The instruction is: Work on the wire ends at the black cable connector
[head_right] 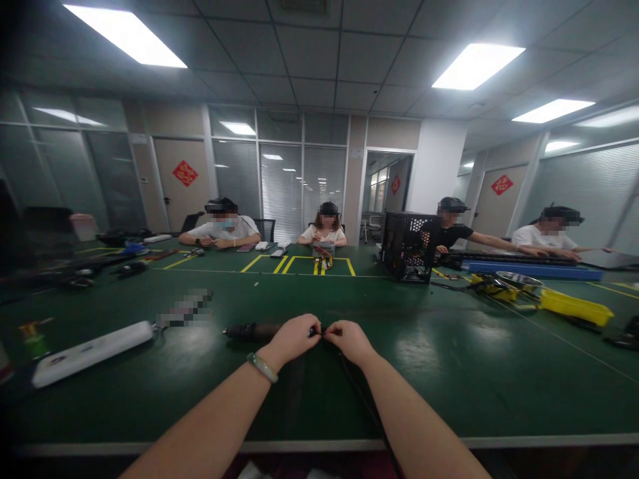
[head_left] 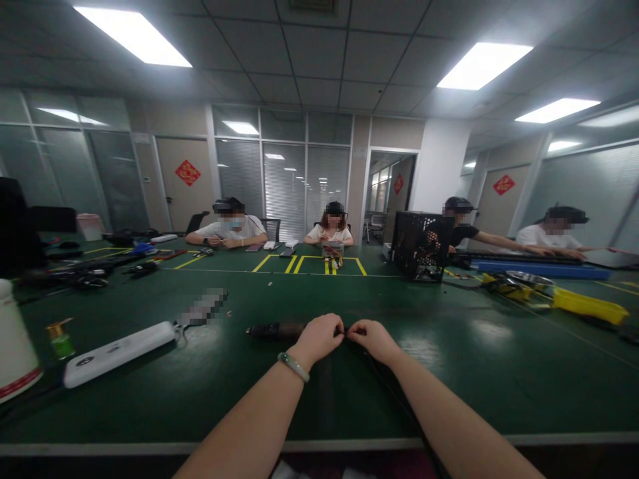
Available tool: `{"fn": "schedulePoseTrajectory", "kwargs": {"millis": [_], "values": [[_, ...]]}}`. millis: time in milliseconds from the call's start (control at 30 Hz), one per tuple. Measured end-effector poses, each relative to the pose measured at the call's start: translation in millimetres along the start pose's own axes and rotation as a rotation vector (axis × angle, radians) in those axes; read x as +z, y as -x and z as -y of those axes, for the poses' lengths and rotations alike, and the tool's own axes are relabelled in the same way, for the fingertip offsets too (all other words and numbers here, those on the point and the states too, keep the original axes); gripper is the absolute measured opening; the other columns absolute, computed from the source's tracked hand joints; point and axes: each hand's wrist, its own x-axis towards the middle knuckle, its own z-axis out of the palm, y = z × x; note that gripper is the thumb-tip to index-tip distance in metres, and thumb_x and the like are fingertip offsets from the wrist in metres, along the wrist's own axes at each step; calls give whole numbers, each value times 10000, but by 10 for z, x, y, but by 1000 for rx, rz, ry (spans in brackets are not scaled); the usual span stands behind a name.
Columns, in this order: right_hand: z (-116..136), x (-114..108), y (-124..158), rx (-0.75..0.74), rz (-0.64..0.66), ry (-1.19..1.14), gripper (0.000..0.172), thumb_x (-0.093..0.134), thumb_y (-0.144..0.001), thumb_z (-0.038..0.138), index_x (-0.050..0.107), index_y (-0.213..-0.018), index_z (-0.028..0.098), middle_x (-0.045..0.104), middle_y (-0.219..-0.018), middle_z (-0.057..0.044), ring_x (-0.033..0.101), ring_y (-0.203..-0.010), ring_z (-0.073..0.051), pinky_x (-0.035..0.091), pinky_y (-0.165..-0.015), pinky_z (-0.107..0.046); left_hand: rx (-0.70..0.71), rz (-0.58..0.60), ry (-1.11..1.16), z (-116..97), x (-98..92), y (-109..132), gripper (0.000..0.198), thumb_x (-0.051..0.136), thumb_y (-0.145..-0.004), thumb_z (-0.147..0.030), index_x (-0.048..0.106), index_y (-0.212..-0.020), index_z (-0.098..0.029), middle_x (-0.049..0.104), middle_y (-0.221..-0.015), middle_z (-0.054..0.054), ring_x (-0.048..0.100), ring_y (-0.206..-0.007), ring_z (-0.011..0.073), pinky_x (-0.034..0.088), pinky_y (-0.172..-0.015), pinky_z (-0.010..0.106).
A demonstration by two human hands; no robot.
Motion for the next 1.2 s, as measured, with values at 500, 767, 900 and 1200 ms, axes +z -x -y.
{"fn": "schedulePoseTrajectory", "kwargs": {"millis": [500,767,900,1200], "values": [[60,6,13,42,-8,41,186,585,-788,314,721,-826,194,697,-778,-26,602,-704,-164,414,-630,-244,20,-13,-2,-20,-15,23,111,514,-803,-233,578,-892,-215,612,-924,19,564,-851,163,422,-760,279],[79,15,8,2,-10,35,198,580,-792,321,720,-822,184,693,-783,-26,597,-723,-164,420,-665,-241,49,-32,-34,-42,-10,17,138,522,-788,-212,584,-911,-209,621,-927,27,556,-892,176,410,-796,285],[98,10,8,10,-9,39,215,576,-795,335,721,-817,177,692,-782,-28,589,-709,-162,404,-630,-233,32,-16,-79,-70,-3,21,148,506,-803,-221,607,-910,-204,626,-929,37,548,-922,187,403,-840,302],[96,30,16,74,1,47,219,568,-811,358,716,-843,200,695,-796,-26,590,-689,-165,388,-593,-240,14,26,-51,-91,-43,26,172,477,-820,-214,611,-928,-206,624,-955,41,550,-921,185,412,-839,312]]}}
